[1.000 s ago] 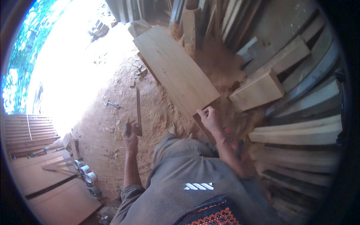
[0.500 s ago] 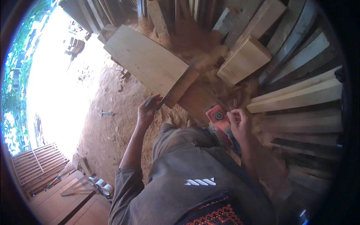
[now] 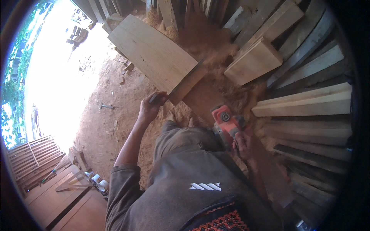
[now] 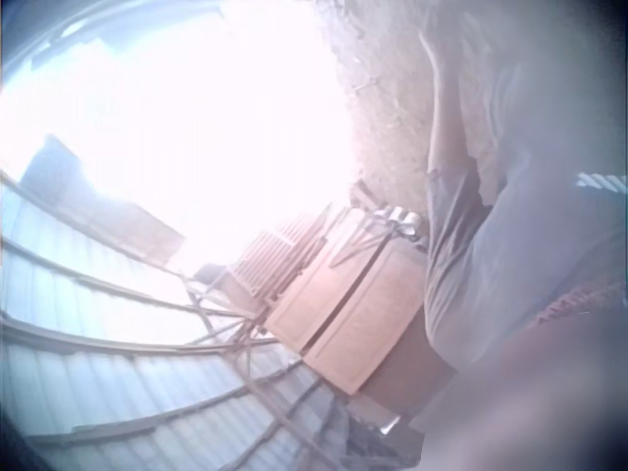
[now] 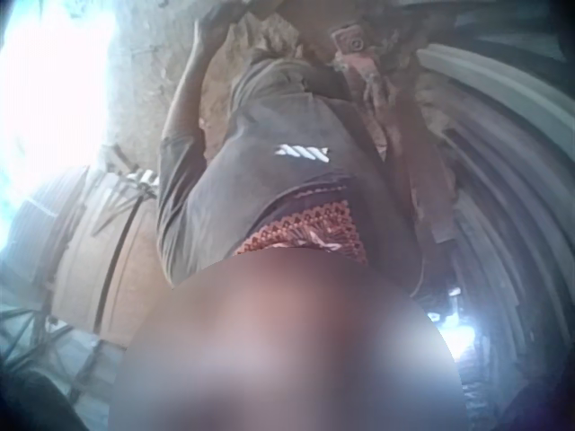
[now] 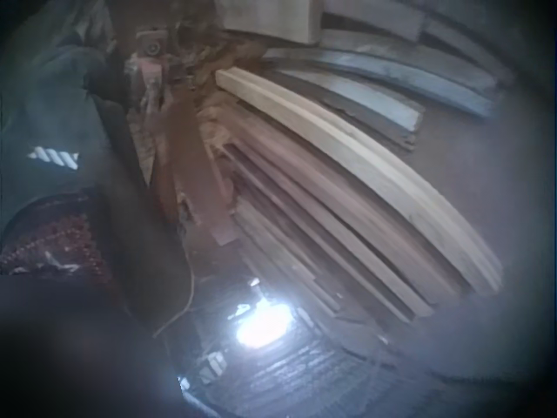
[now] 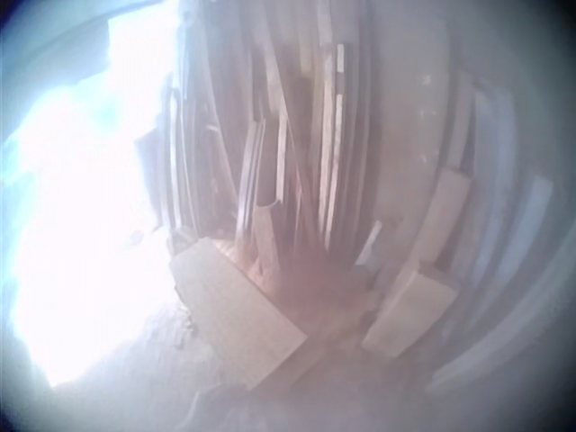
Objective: The person uses a handheld electric sander to smooth the surface of a wooden plank resting on a workbench. They repeatedly move the sander along the plank, flip it over, and continue sanding the other side.
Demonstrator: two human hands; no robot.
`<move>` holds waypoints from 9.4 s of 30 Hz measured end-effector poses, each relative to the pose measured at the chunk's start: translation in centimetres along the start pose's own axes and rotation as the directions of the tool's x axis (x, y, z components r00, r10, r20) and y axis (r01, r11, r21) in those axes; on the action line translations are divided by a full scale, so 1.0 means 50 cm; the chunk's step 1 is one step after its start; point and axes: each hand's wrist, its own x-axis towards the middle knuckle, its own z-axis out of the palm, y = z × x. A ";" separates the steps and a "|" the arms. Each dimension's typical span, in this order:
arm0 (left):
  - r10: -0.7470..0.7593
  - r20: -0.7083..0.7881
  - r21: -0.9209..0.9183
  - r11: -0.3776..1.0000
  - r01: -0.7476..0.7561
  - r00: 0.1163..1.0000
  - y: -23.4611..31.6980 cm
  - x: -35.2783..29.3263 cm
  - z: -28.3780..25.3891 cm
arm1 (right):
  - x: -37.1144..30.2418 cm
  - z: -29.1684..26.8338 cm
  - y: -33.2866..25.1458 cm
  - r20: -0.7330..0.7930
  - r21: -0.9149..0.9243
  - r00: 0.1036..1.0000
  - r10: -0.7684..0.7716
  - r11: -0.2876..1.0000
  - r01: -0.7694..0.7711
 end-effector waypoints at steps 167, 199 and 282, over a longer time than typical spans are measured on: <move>-0.327 -0.257 -0.416 0.887 0.201 0.909 -0.136 0.180 -0.049 | 0.184 0.087 -0.232 0.055 -0.076 0.997 -0.050 0.996 0.054; 0.188 0.003 0.012 0.982 -0.188 0.982 -0.012 -0.012 -0.002 | 0.042 0.049 -0.045 -0.186 -0.154 0.980 -0.073 0.987 0.044; -0.518 -0.638 -0.579 0.811 0.089 0.570 -0.345 -0.188 -0.274 | 0.456 0.129 -0.434 0.010 -0.120 0.999 -0.032 0.992 0.033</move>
